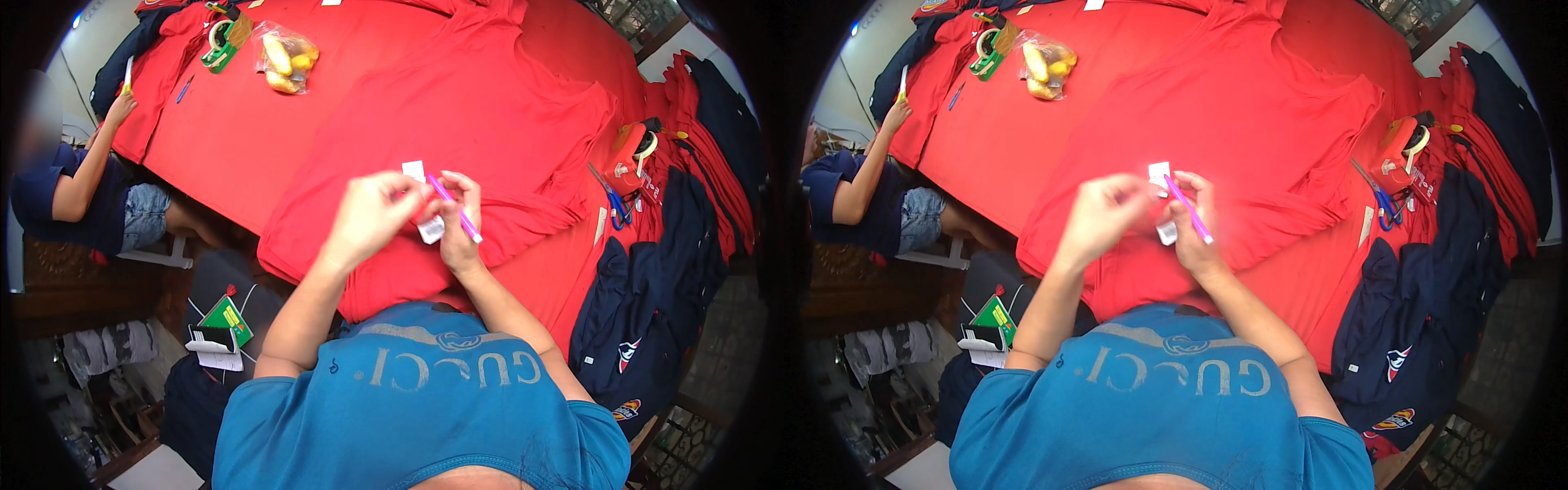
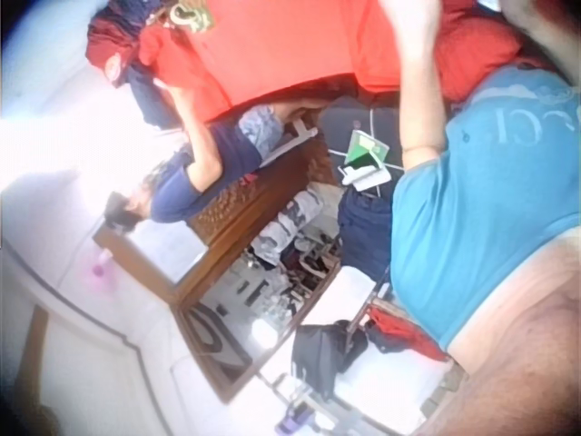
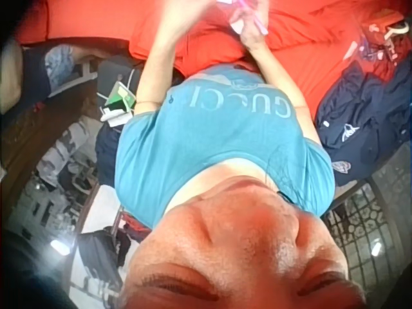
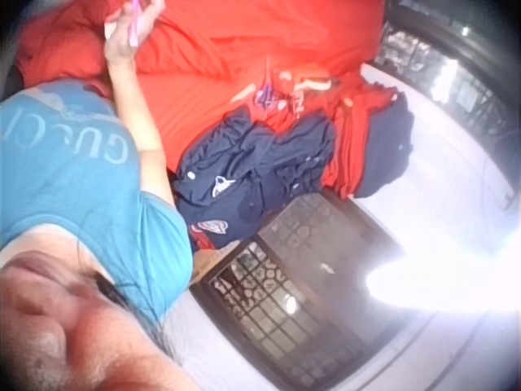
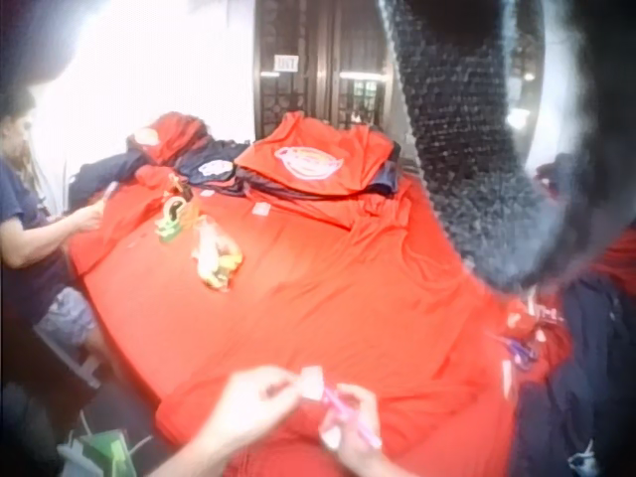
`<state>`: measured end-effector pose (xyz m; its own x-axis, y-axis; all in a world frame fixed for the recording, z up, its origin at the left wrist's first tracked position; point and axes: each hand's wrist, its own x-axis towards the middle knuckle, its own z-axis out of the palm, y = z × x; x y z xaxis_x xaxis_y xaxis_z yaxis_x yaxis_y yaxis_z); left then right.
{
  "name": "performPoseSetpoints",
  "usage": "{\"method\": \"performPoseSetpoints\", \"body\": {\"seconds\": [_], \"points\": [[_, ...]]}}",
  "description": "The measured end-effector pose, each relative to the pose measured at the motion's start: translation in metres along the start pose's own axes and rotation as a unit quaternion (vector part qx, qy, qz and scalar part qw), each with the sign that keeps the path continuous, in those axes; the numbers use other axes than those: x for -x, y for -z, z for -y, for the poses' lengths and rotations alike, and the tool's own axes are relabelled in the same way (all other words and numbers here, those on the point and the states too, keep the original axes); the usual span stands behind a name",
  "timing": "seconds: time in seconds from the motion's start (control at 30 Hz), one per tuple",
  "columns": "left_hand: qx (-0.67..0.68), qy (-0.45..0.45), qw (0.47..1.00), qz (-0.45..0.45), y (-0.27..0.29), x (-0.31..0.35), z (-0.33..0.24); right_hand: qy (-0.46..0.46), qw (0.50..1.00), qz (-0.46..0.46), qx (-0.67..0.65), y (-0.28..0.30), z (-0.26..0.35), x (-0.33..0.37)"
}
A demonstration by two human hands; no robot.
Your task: The person processes a stack of red Dickies shirts by writing on tags with a pink marker, folding the shirts, and cutting off tags with scissors. The person handles the shirts one at a time, placing the finished items into a pile.
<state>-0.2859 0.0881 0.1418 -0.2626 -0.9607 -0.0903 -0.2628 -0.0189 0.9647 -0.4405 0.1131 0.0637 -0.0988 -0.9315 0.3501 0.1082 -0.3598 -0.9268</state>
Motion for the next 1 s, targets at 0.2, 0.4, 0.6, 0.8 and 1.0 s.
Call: {"method": "performPoseSetpoints", "body": {"seconds": [0.2,0.4,0.6,0.8,1.0], "points": [[-0.329,-0.187,0.923,0.076,0.020,-0.031,0.022,-0.016,0.992,0.025,-0.121,0.016,0.023,0.023],[-0.275,-0.145,0.950,0.036,-0.004,-0.040,0.052,-0.033,0.993,0.021,0.113,0.021,0.027,0.003],[-0.093,-0.003,0.992,0.080,0.001,-0.032,0.031,-0.009,0.987,0.010,0.162,0.011,0.024,-0.008],[-0.065,0.046,0.995,0.055,-0.002,-0.016,0.019,0.071,0.993,-0.031,0.084,0.006,0.015,-0.004],[-0.008,-0.002,0.993,0.120,-0.005,0.008,0.001,0.000,1.000,-0.010,-0.008,0.006,0.003,0.013]]}}
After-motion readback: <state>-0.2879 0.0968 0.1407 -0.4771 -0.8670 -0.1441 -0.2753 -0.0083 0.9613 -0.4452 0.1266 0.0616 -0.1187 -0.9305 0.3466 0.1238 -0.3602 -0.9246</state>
